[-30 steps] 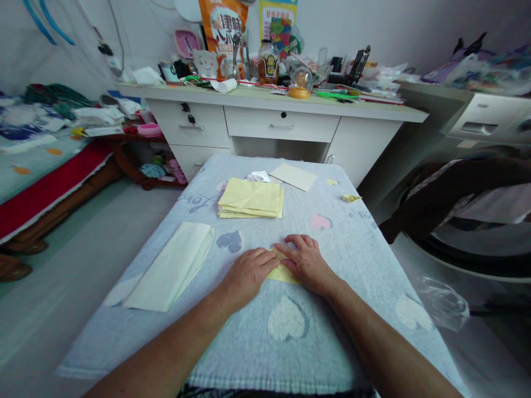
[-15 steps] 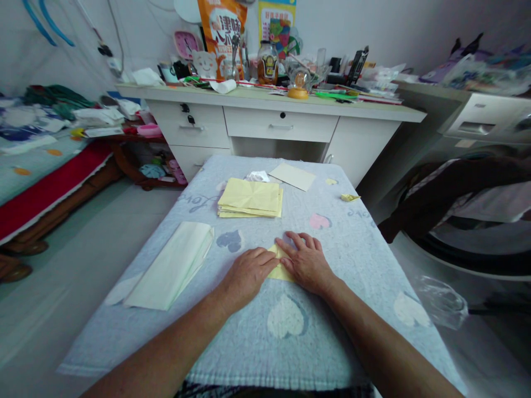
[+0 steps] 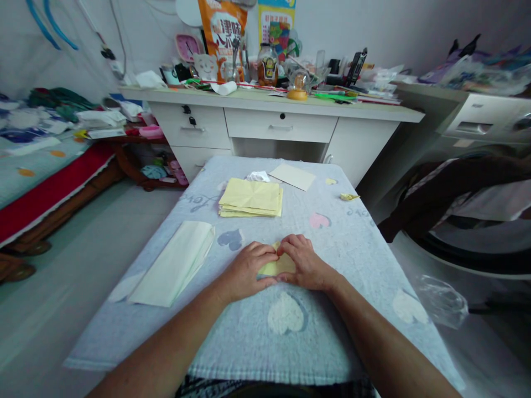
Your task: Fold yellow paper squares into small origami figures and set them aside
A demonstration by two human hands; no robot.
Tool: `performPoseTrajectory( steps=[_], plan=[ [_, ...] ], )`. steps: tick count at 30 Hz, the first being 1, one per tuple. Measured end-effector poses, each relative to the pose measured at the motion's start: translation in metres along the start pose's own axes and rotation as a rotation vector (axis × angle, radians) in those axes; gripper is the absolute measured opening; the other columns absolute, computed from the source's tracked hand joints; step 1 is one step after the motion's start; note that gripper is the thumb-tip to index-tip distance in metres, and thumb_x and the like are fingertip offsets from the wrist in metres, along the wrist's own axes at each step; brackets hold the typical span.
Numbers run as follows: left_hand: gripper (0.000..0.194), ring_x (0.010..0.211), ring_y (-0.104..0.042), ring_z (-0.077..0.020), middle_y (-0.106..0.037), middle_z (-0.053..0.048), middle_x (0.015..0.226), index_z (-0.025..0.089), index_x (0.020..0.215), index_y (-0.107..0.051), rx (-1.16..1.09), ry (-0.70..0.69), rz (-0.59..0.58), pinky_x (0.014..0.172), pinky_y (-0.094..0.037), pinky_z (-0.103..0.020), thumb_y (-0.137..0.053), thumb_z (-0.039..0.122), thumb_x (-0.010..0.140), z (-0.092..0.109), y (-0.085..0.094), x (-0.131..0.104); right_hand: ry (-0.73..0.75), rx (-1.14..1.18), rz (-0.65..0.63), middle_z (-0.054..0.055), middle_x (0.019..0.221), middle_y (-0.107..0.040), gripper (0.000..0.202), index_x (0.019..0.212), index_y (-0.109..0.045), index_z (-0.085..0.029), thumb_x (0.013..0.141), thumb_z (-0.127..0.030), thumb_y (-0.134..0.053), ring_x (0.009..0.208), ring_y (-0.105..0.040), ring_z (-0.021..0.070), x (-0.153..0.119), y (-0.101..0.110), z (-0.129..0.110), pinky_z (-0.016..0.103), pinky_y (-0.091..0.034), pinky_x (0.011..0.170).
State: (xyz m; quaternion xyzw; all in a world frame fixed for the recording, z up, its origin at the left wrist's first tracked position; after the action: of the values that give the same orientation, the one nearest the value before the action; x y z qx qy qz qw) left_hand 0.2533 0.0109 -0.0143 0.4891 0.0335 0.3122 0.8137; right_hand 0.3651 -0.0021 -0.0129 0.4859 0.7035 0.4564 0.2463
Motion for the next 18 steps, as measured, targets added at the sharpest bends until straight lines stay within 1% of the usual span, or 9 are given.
performPoseTrajectory(
  steps=[3, 6, 10, 12, 16, 18],
  plan=[
    [0.044, 0.107, -0.052, -0.0242, -0.062, -0.007, 0.116, 0.02, 0.112, -0.062, -0.038, 0.002, 0.021, 0.092, -0.044, -0.04, -0.075, 0.03, 0.071, -0.0034, 0.0011, -0.0004, 0.014, 0.004, -0.023, 0.007, 0.108, -0.049, 0.057, 0.104, -0.054, -0.02, 0.067, -0.059, -0.071, 0.1, -0.043, 0.0245, -0.0014, 0.0, -0.0036, 0.04, -0.035, 0.088],
    [0.042, 0.106, -0.054, -0.0231, -0.064, -0.007, 0.113, 0.019, 0.111, -0.063, -0.044, 0.002, 0.033, 0.092, -0.045, -0.04, -0.075, 0.025, 0.071, -0.0052, 0.0011, -0.0008, 0.015, 0.0, -0.035, 0.007, 0.108, -0.049, 0.061, 0.103, -0.052, -0.02, 0.063, -0.06, -0.074, 0.1, -0.042, 0.0244, -0.002, -0.0005, -0.0042, 0.04, -0.035, 0.088],
    [0.031, 0.103, -0.057, -0.0217, -0.067, -0.007, 0.109, 0.019, 0.106, -0.065, -0.052, -0.006, 0.073, 0.09, -0.047, -0.04, -0.069, 0.026, 0.077, -0.0048, 0.0047, -0.0013, 0.007, -0.001, -0.042, 0.007, 0.108, -0.049, 0.054, 0.102, -0.052, -0.021, 0.067, -0.056, -0.073, 0.1, -0.042, 0.024, -0.0021, -0.0002, -0.0029, 0.04, -0.035, 0.089],
    [0.028, 0.102, -0.059, -0.0214, -0.068, -0.007, 0.108, 0.019, 0.105, -0.066, -0.057, -0.001, 0.092, 0.089, -0.048, -0.04, -0.068, 0.027, 0.078, -0.0055, 0.0063, -0.0016, 0.011, 0.007, -0.047, 0.007, 0.108, -0.049, 0.051, 0.101, -0.052, -0.02, 0.069, -0.056, -0.071, 0.101, -0.042, 0.0241, -0.0023, 0.0001, -0.0022, 0.04, -0.035, 0.089],
    [0.023, 0.103, -0.059, -0.0207, -0.069, -0.007, 0.109, 0.02, 0.102, -0.068, -0.049, -0.001, 0.093, 0.09, -0.048, -0.04, -0.067, 0.026, 0.081, -0.0072, 0.0062, -0.0025, 0.03, 0.042, -0.063, 0.007, 0.108, -0.048, 0.044, 0.098, -0.053, -0.02, 0.075, -0.056, -0.066, 0.102, -0.042, 0.0241, -0.0033, 0.0001, -0.0018, 0.041, -0.034, 0.09],
    [0.024, 0.105, -0.059, -0.0204, -0.069, -0.007, 0.11, 0.02, 0.105, -0.068, -0.048, 0.005, 0.082, 0.092, -0.048, -0.04, -0.066, 0.026, 0.081, -0.0083, 0.0061, -0.0029, 0.043, 0.057, -0.068, 0.007, 0.109, -0.048, 0.041, 0.097, -0.054, -0.02, 0.078, -0.054, -0.064, 0.103, -0.042, 0.0241, -0.0041, 0.0006, -0.0023, 0.041, -0.034, 0.092]
  ],
)
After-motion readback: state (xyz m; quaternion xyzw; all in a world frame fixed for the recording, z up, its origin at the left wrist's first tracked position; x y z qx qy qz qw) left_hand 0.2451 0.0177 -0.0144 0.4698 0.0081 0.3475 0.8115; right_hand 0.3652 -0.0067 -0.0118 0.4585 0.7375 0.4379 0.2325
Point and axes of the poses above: each hand's wrist, its own x-axis towards the middle knuckle, its own y-axis out of the back of the hand, z = x × y, the point moved 8 cm from there along x, towards the middle knuckle
